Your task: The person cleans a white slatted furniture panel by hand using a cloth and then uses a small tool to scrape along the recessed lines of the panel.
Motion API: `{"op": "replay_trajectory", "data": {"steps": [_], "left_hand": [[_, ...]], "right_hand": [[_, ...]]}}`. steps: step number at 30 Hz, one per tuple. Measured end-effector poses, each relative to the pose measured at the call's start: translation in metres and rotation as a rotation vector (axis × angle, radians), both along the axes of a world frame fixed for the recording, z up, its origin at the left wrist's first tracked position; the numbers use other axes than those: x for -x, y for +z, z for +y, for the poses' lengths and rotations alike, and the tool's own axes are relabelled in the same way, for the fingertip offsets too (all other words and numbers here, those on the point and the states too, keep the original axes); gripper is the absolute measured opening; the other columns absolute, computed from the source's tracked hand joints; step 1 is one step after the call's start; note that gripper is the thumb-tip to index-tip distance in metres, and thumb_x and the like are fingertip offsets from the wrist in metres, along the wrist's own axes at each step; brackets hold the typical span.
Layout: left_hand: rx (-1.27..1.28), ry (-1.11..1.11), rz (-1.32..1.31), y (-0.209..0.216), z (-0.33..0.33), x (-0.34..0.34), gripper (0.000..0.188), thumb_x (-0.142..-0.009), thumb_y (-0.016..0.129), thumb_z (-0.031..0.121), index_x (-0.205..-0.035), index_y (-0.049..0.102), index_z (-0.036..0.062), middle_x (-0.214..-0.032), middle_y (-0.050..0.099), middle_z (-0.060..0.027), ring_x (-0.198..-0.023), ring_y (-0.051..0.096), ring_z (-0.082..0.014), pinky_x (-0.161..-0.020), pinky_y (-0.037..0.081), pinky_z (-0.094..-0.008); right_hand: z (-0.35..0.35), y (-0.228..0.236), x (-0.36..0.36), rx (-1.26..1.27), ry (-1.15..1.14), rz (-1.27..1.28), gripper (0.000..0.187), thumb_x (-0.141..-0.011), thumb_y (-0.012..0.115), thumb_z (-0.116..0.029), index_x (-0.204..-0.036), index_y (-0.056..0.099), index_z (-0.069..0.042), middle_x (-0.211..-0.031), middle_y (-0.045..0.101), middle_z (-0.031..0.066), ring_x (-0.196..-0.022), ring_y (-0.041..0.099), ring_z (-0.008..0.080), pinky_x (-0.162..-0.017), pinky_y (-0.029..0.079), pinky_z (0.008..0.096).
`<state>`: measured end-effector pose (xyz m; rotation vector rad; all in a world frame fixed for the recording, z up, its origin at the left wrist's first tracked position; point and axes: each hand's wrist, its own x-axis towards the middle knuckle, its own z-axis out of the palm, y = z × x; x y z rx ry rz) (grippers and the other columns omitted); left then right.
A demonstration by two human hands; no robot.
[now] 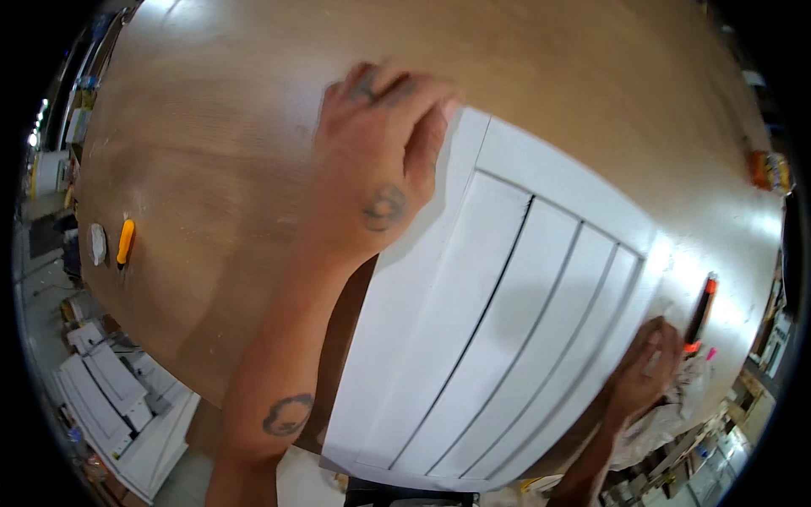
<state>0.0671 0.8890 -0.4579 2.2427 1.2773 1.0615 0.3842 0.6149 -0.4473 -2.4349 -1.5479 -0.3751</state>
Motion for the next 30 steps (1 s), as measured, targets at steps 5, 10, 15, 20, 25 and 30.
{"op": "replay_trajectory", "data": {"steps": [5, 10, 15, 20, 25, 30], "left_hand": [[-0.028, -0.028, 0.128, 0.023, 0.006, 0.002, 0.015, -0.102, 0.060, 0.015, -0.104, 0.070, 0.0036, -0.101, 0.066, -0.0047, -0.091, 0.062, -0.0174, -0.080, 0.049, -0.0283], [0.051, -0.056, 0.105, 0.021, -0.001, -0.003, 0.013, -0.100, 0.060, 0.009, -0.102, 0.071, 0.0013, -0.101, 0.066, -0.0083, -0.092, 0.061, -0.0203, -0.079, 0.049, -0.0294], [0.051, 0.009, 0.113, 0.025, -0.007, 0.015, 0.011, -0.098, 0.062, 0.009, -0.102, 0.070, 0.0034, -0.100, 0.066, -0.0105, -0.094, 0.061, -0.0283, -0.082, 0.049, -0.0371], [-0.025, -0.054, 0.036, 0.040, 0.000, -0.010, 0.010, -0.092, 0.064, 0.011, -0.102, 0.066, 0.0100, -0.104, 0.065, -0.0085, -0.098, 0.054, -0.0343, -0.092, 0.043, -0.0483], [0.040, -0.026, -0.234, 0.029, -0.022, 0.030, 0.014, -0.098, 0.057, 0.010, -0.109, 0.064, 0.0062, -0.114, 0.063, -0.0112, -0.108, 0.055, -0.0362, -0.096, 0.043, -0.0464], [0.311, -0.096, -0.211, 0.094, -0.168, 0.120, 0.025, -0.099, 0.056, 0.012, -0.122, 0.065, 0.0048, -0.114, 0.068, -0.0194, -0.109, 0.062, -0.0372, -0.093, 0.048, -0.0446]], "right_hand": [[0.011, 0.021, 0.013, 0.082, -0.171, 0.042, 0.031, -0.106, 0.052, -0.014, -0.130, 0.063, 0.002, -0.128, 0.063, 0.0188, -0.125, 0.056, 0.0334, -0.108, 0.043, 0.0434], [-0.008, 0.005, -0.001, 0.093, -0.214, 0.021, 0.032, -0.106, 0.052, -0.013, -0.133, 0.061, 0.003, -0.127, 0.063, 0.0186, -0.122, 0.057, 0.0338, -0.105, 0.044, 0.0449], [0.005, 0.005, 0.010, 0.124, -0.166, -0.020, 0.029, -0.105, 0.052, -0.012, -0.125, 0.064, 0.005, -0.124, 0.063, 0.0211, -0.119, 0.058, 0.0373, -0.103, 0.045, 0.0476], [-0.008, 0.011, -0.004, -0.114, -0.036, -0.024, 0.025, -0.102, 0.055, -0.012, -0.117, 0.067, 0.004, -0.112, 0.065, 0.0217, -0.107, 0.059, 0.0386, -0.097, 0.047, 0.0516], [-0.004, -0.006, 0.002, -0.126, 0.068, 0.219, 0.026, -0.103, 0.051, -0.010, -0.122, 0.063, 0.003, -0.115, 0.062, 0.0240, -0.108, 0.057, 0.0431, -0.093, 0.045, 0.0521], [-0.001, -0.010, -0.023, -0.149, 0.016, 0.026, 0.026, -0.097, 0.054, -0.010, -0.121, 0.061, -0.001, -0.113, 0.061, 0.0178, -0.106, 0.057, 0.0361, -0.091, 0.042, 0.0496]]}}
